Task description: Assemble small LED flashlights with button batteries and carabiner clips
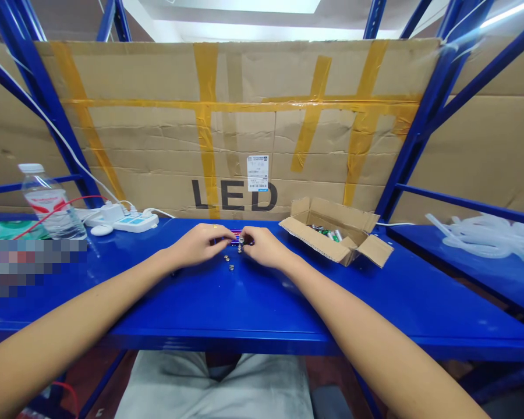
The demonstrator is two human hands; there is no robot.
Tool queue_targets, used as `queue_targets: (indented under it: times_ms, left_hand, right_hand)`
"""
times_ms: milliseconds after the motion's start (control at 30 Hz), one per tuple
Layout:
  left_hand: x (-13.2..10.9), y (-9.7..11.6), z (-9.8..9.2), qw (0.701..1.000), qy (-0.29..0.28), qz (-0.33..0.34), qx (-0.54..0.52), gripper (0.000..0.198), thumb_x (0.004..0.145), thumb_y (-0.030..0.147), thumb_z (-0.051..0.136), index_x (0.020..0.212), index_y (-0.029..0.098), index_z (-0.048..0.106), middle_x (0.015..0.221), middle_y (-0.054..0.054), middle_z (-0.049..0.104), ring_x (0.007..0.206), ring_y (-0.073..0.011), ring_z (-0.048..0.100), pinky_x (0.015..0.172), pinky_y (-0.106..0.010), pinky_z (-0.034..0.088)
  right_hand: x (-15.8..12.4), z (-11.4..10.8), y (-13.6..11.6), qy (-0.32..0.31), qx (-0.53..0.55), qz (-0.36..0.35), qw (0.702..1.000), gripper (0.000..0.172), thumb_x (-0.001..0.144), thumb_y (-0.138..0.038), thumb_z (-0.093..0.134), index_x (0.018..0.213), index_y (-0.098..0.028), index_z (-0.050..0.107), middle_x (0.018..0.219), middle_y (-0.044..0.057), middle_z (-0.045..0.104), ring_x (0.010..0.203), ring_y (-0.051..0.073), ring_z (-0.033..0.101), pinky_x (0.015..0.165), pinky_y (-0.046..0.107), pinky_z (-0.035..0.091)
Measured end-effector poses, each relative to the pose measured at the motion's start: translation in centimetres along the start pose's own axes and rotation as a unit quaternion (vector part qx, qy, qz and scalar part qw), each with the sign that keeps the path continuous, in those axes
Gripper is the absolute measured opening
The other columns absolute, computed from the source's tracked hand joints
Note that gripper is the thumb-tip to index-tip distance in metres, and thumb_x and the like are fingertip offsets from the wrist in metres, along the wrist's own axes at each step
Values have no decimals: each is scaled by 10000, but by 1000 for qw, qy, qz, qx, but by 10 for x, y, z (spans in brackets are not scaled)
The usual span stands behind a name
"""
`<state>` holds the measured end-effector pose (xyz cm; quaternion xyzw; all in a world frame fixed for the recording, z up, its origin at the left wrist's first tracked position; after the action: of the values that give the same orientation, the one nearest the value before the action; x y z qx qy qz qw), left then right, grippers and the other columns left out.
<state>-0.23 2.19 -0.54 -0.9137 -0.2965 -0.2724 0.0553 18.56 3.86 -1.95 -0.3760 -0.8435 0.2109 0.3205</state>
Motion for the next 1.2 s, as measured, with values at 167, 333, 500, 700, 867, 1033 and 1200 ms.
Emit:
queue_targets:
  times_ms: [167, 333, 500, 700, 867, 1033, 1200]
  left_hand:
    - [0, 0, -2, 1000, -5, -11, -19, 254, 909, 191, 500, 1094, 188, 675, 1060, -55, 735, 959, -192, 679, 865, -326, 507]
    - [0, 7, 1, 999, -40, -4, -20, 251, 912, 211, 503, 1124, 212, 638, 1111, -47, 712, 969, -193, 668, 864, -311, 491]
    - [1, 12, 2, 995, -96, -16, -1, 223, 921, 215, 483, 1099, 241, 614, 1065, -36, 709, 936, -201, 666, 818, -298, 475]
    - [1, 12, -1, 995, -92, -36, -1, 236, 926, 222, 472, 1138, 229, 574, 979, -33, 709, 872, -200, 662, 745, -290, 458]
    - [1, -1, -8, 993, -93, -71, 19, 236, 911, 218, 477, 1109, 203, 604, 1015, -54, 708, 907, -210, 655, 775, -305, 460]
    - [-5, -16, -3, 976, -204, -73, 28, 245, 881, 225, 506, 1041, 220, 692, 1039, -54, 715, 933, -222, 650, 810, -313, 454]
    - [-7, -20, 3, 972, -220, -76, -11, 246, 874, 222, 523, 1021, 233, 720, 1033, -38, 720, 909, -196, 650, 816, -286, 445]
  right_hand:
    - [-2, -3, -2, 0, -56, -36, 998, 161, 756, -44, 554, 838, -172, 609, 861, 32, 681, 806, 162, 598, 757, 285, 441]
    - [-2, -2, -7, 1, -60, -51, 997, 145, 765, -55, 546, 839, -164, 605, 868, 39, 672, 798, 165, 590, 734, 278, 430]
    - [-3, -1, -8, -7, -69, -68, 995, 127, 764, -57, 556, 819, -162, 602, 866, 42, 669, 795, 170, 588, 732, 278, 423]
    - [-3, -1, -5, -17, -64, -54, 996, 125, 787, -73, 560, 857, -168, 601, 892, 38, 673, 813, 168, 589, 734, 271, 422]
    - [-2, -1, 0, -31, -92, -33, 995, 144, 779, -54, 557, 846, -172, 606, 866, 32, 670, 783, 166, 575, 718, 276, 413]
    - [-1, 1, 1, -51, -108, -31, 992, 185, 755, -24, 558, 845, -176, 613, 870, 33, 661, 786, 168, 566, 716, 278, 401]
    - [-1, 2, 3, -59, -107, -30, 992, 174, 757, -35, 557, 843, -177, 608, 854, 27, 649, 775, 164, 556, 702, 274, 390]
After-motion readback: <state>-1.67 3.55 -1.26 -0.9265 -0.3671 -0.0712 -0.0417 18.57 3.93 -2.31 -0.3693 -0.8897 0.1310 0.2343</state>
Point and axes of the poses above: each hand's wrist, its own x-axis towards the middle knuckle, its own z-axis out of the palm, y = z × x, the point moved 2 cm from there along x, towards the middle knuckle
